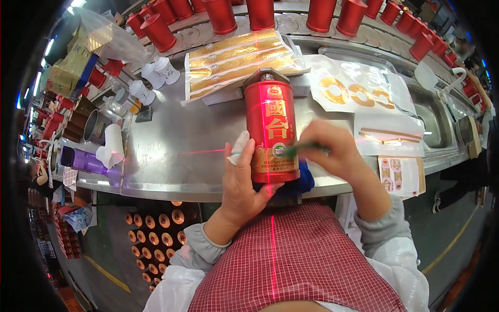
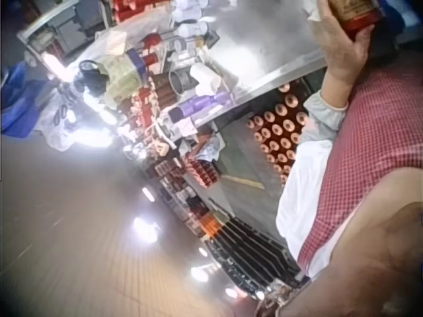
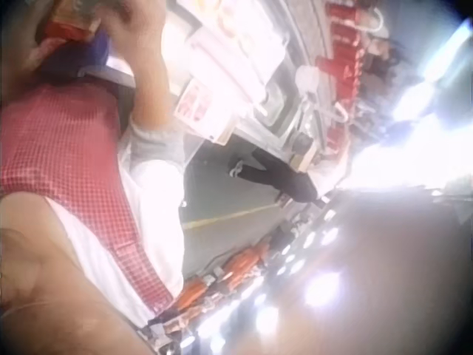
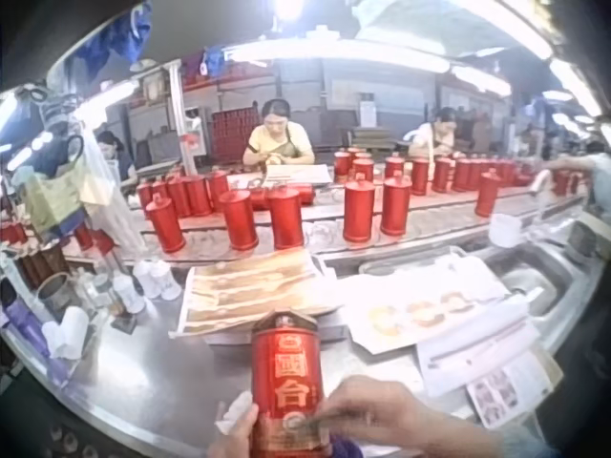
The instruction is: The person applies a gold decorative label to a red cylindrical tin, smooths it with a green card, and trims the excess. They then apply a second label to the same tin and repeat the smoothing and trimming process.
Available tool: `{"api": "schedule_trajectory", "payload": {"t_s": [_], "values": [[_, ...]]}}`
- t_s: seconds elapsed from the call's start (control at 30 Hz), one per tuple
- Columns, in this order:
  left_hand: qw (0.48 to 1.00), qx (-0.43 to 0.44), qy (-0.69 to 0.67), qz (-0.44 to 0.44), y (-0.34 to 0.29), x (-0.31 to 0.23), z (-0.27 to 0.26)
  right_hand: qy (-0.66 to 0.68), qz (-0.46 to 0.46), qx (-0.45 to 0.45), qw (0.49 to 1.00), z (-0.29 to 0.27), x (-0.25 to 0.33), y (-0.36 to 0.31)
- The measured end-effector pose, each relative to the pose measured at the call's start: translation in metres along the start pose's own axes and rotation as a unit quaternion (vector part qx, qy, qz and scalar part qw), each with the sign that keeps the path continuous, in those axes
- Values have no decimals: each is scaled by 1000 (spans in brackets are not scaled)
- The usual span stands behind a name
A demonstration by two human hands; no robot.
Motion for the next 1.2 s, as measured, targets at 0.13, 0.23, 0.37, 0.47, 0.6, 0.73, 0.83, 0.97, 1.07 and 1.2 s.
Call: {"api": "schedule_trajectory", "payload": {"t_s": [0.13,0.23,0.37,0.47,0.6,0.73,0.83,0.97,1.07,1.2], "values": [[999,-8,-37,-25,-7,11,2,1,-91,23,996,10,17,-3],[986,-3,-137,-92,-12,4,6,-27,-43,-72,996,5,-6,4],[999,-10,-20,-49,-4,1,0,-62,-126,-32,990,14,4,-8],[999,-26,34,-2,7,-7,3,20,-30,33,999,0,3,-6],[998,5,-31,-54,-5,4,4,-46,-93,-72,992,13,-4,-11],[993,-5,-99,-64,-9,6,7,4,26,-35,999,-1,-18,-5],[998,-14,-54,-36,-5,8,3,-59,-104,-97,988,14,-11,-11],[999,-2,8,-36,0,-5,4,37,-55,-27,997,6,-15,-16],[998,-12,-40,-55,-1,1,6,-4,-31,-112,993,8,-27,-9],[990,-9,-110,-92,-6,2,7,48,-78,-24,995,6,-8,-20]]}}
Point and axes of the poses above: each hand's wrist, its own y-axis towards the middle knuckle, its own z-axis out of the palm, x = y × z, the point moved 1 cm from there along y, towards the middle knuckle, and after that the axes turned 1 degree about -z, right-handed, at the moved point
